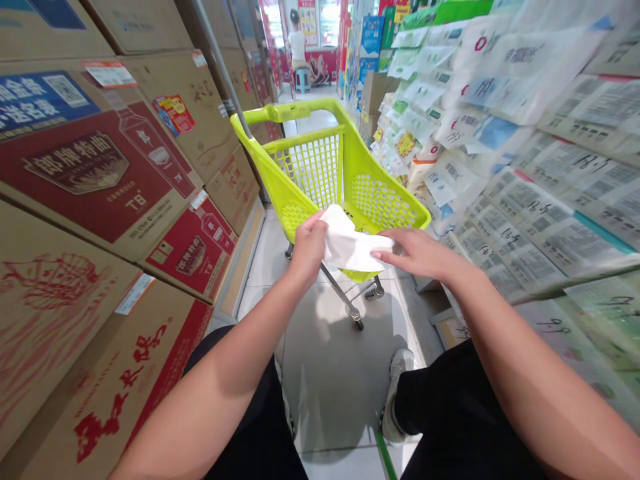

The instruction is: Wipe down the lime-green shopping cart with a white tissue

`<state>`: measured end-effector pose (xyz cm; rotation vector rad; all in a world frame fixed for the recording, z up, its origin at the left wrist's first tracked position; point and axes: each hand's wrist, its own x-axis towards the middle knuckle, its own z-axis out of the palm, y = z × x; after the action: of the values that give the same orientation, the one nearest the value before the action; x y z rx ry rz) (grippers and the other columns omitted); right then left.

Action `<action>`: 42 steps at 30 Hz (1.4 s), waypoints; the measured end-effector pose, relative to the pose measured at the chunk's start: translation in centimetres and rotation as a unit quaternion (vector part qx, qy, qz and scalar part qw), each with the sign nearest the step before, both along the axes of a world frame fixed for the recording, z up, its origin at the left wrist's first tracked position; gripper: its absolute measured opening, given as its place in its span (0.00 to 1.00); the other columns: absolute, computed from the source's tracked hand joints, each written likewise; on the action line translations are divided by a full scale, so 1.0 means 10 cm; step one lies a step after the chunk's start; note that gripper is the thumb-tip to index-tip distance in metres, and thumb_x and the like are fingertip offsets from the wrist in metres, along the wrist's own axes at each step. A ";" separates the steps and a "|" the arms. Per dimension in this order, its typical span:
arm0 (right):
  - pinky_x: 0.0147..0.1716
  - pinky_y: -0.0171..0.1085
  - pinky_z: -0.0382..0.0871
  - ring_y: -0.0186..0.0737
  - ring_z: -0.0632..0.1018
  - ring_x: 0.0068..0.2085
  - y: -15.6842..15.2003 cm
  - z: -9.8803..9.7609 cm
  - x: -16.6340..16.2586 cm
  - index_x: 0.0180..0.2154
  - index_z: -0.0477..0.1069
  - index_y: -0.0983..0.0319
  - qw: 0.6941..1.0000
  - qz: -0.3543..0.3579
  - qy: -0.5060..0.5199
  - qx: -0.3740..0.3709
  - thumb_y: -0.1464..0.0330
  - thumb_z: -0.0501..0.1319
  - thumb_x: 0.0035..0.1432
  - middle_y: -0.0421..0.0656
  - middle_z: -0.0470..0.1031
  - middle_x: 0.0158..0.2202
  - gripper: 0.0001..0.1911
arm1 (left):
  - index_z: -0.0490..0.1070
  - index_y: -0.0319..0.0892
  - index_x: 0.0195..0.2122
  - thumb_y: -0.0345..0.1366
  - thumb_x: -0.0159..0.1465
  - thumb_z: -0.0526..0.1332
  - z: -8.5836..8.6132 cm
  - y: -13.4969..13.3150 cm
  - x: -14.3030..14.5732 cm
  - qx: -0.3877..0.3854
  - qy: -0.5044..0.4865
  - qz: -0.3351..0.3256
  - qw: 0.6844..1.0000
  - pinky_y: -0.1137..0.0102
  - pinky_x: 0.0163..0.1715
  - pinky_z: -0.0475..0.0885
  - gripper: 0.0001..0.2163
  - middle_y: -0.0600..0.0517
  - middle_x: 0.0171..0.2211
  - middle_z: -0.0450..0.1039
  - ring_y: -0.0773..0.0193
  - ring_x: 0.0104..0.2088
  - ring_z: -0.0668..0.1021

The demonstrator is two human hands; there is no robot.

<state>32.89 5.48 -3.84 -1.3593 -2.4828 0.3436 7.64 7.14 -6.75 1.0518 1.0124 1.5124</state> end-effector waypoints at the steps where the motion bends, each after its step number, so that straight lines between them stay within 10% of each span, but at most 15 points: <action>1: 0.46 0.45 0.71 0.56 0.82 0.49 0.02 -0.01 0.01 0.53 0.79 0.62 0.999 -0.009 -0.035 0.009 0.42 0.56 0.70 0.54 0.84 0.49 0.32 | 0.80 0.42 0.45 0.36 0.56 0.60 0.02 0.08 -0.12 0.003 -0.015 0.026 1.000 0.73 0.29 0.69 0.17 0.53 0.33 0.80 0.63 0.32 0.77; 12: 0.46 0.44 0.67 0.54 0.82 0.48 -0.05 -0.10 -0.23 0.53 0.78 0.61 0.991 0.008 -0.067 0.117 0.50 0.52 0.75 0.52 0.84 0.47 0.26 | 0.79 0.43 0.48 0.47 0.52 0.76 -0.27 0.78 -0.79 0.047 -0.033 0.095 0.994 0.70 0.38 0.75 0.24 0.49 0.43 0.83 0.63 0.37 0.80; 17: 0.47 0.44 0.66 0.54 0.82 0.48 -0.03 -0.19 -0.29 0.55 0.77 0.61 0.993 -0.010 -0.082 0.088 0.45 0.57 0.71 0.52 0.83 0.49 0.29 | 0.77 0.42 0.34 0.52 0.51 0.76 -0.30 0.83 -0.83 0.056 -0.039 0.151 0.986 0.72 0.32 0.69 0.20 0.53 0.31 0.76 0.67 0.30 0.74; 23: 0.38 0.42 0.57 0.40 0.70 0.27 0.17 -0.34 -0.19 0.24 0.66 0.59 0.999 -0.042 0.005 0.024 0.43 0.37 0.75 0.42 0.72 0.24 0.39 | 0.75 0.43 0.34 0.46 0.62 0.69 -0.24 0.78 -0.81 0.096 0.072 0.184 0.976 0.71 0.33 0.68 0.11 0.53 0.31 0.74 0.65 0.32 0.73; 30: 0.41 0.44 0.55 0.37 0.64 0.25 0.29 -0.40 0.07 0.20 0.56 0.58 0.994 -0.083 0.024 0.068 0.42 0.39 0.72 0.40 0.65 0.19 0.37 | 0.73 0.44 0.34 0.33 0.61 0.66 -0.07 0.46 -0.70 0.220 0.413 0.293 0.834 0.55 0.61 0.67 0.02 0.44 0.51 0.73 0.51 0.56 0.74; 34: 0.38 0.44 0.60 0.42 0.70 0.26 0.43 -0.32 0.44 0.18 0.60 0.57 0.994 -0.104 -0.021 0.027 0.39 0.40 0.70 0.42 0.65 0.18 0.39 | 0.72 0.45 0.36 0.35 0.66 0.64 0.03 0.23 -0.60 0.255 0.508 0.231 0.789 0.49 0.67 0.60 0.02 0.43 0.66 0.69 0.45 0.68 0.67; 42: 0.49 0.48 0.70 0.59 0.83 0.50 0.32 -0.14 0.43 0.52 0.82 0.62 0.980 -0.180 -0.025 0.082 0.46 0.44 0.74 0.54 0.85 0.50 0.36 | 0.75 0.47 0.44 0.38 0.74 0.57 0.06 0.10 -0.40 0.299 0.561 0.114 0.764 0.45 0.69 0.53 0.07 0.44 0.68 0.72 0.44 0.74 0.64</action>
<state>37.22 8.64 -5.26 -1.7186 -2.1835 0.0250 3.69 8.10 -6.11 2.5506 1.5004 1.3515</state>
